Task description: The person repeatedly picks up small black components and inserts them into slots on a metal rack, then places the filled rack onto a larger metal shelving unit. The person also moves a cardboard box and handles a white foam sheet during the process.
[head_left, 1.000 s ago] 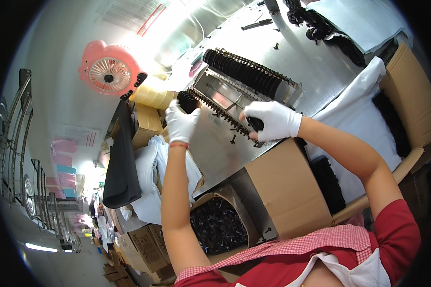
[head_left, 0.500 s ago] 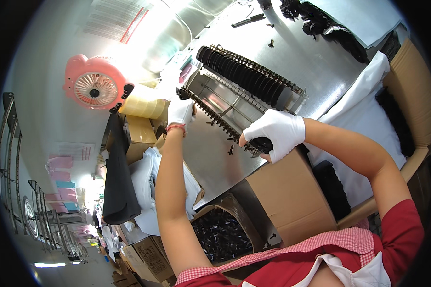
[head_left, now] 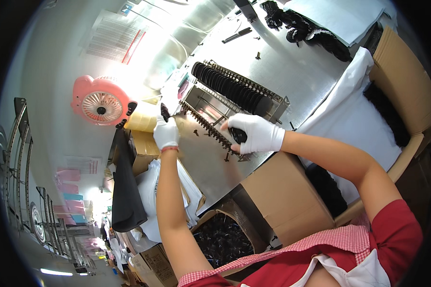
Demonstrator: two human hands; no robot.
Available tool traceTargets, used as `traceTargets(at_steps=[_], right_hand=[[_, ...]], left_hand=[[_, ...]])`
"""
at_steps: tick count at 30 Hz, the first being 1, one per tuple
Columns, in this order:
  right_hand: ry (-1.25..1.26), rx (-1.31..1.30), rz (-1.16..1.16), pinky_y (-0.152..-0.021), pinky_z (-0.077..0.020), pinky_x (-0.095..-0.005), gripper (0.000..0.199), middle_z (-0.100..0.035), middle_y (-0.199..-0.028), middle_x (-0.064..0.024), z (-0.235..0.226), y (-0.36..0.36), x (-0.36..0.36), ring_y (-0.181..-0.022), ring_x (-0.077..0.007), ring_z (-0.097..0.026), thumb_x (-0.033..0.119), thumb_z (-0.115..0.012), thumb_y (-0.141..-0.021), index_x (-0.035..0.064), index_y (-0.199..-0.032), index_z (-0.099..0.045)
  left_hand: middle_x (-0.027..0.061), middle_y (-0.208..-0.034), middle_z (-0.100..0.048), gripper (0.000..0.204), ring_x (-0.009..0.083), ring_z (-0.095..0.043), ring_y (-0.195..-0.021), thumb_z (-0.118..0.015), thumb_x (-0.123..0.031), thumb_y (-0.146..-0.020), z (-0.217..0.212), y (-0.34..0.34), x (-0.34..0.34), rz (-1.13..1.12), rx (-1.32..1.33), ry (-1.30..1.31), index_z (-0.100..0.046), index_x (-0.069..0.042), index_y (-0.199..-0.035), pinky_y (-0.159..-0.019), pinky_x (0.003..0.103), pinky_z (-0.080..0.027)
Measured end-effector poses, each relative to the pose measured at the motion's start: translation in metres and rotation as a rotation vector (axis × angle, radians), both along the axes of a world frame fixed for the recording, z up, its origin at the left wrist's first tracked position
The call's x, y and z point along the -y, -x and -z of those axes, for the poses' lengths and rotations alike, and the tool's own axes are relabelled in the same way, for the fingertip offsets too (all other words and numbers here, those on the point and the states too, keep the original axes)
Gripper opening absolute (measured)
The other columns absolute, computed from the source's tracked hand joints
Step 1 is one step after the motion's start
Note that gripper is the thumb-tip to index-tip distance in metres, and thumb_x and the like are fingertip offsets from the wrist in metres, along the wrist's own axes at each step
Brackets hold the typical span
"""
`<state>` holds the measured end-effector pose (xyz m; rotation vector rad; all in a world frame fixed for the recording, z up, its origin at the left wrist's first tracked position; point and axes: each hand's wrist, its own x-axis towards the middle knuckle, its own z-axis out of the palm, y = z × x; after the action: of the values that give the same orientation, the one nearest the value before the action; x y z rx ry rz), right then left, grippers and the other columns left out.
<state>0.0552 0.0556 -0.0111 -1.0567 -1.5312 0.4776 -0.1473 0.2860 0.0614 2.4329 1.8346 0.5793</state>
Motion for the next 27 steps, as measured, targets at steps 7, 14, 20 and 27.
traceTargets(at_steps=[7, 14, 20, 27], right_hand=[[-0.128, 0.065, 0.236, -0.105, -0.0458, -0.0390, 0.095, -0.045, -0.135, -0.0226, -0.034, 0.027, 0.056, -0.124, -0.0405, -0.051, 0.018, -0.090, -0.059, 0.0018, -0.137, -0.038], [-0.174, 0.261, 0.182, -0.094, -0.0519, -0.0418, 0.073, -0.053, -0.129, -0.0118, -0.036, 0.005, 0.147, -0.112, -0.0334, -0.058, 0.003, -0.081, -0.059, 0.0062, -0.125, -0.050], [-0.133, 0.279, 0.313, -0.099, -0.0484, -0.0426, 0.067, -0.060, -0.126, -0.0111, -0.037, -0.024, 0.201, -0.119, -0.0344, -0.057, 0.013, -0.083, -0.060, 0.0047, -0.121, -0.056], [0.457, -0.055, 0.231, -0.108, -0.0414, -0.0372, 0.079, -0.053, -0.135, -0.0209, 0.011, -0.107, 0.243, -0.128, -0.0300, -0.051, 0.025, -0.080, -0.075, 0.0003, -0.141, -0.045]], left_hand=[[0.0099, -0.079, -0.065, 0.019, 0.0169, -0.066, -0.070, -0.053, -0.018, -0.098, 0.011, -0.030, 0.200, 0.655, 0.475, 0.239, -0.058, -0.002, -0.106, -0.063, 0.036, -0.054], [0.0010, -0.098, -0.052, 0.037, 0.0078, -0.050, -0.093, -0.071, -0.018, -0.084, 0.015, -0.052, 0.290, 0.704, 0.941, 0.726, -0.049, -0.004, -0.110, -0.081, 0.025, -0.046], [0.0083, -0.123, -0.045, 0.069, 0.0147, -0.048, -0.113, -0.074, -0.010, -0.076, 0.029, -0.104, 0.342, 0.703, 0.972, 0.797, -0.035, -0.006, -0.133, -0.094, 0.031, -0.046], [0.0083, -0.097, -0.066, 0.050, 0.0145, -0.065, -0.083, -0.073, -0.014, -0.079, 0.036, -0.152, 0.309, 0.738, 0.241, 1.160, -0.057, 0.003, -0.122, -0.072, 0.027, -0.052]])
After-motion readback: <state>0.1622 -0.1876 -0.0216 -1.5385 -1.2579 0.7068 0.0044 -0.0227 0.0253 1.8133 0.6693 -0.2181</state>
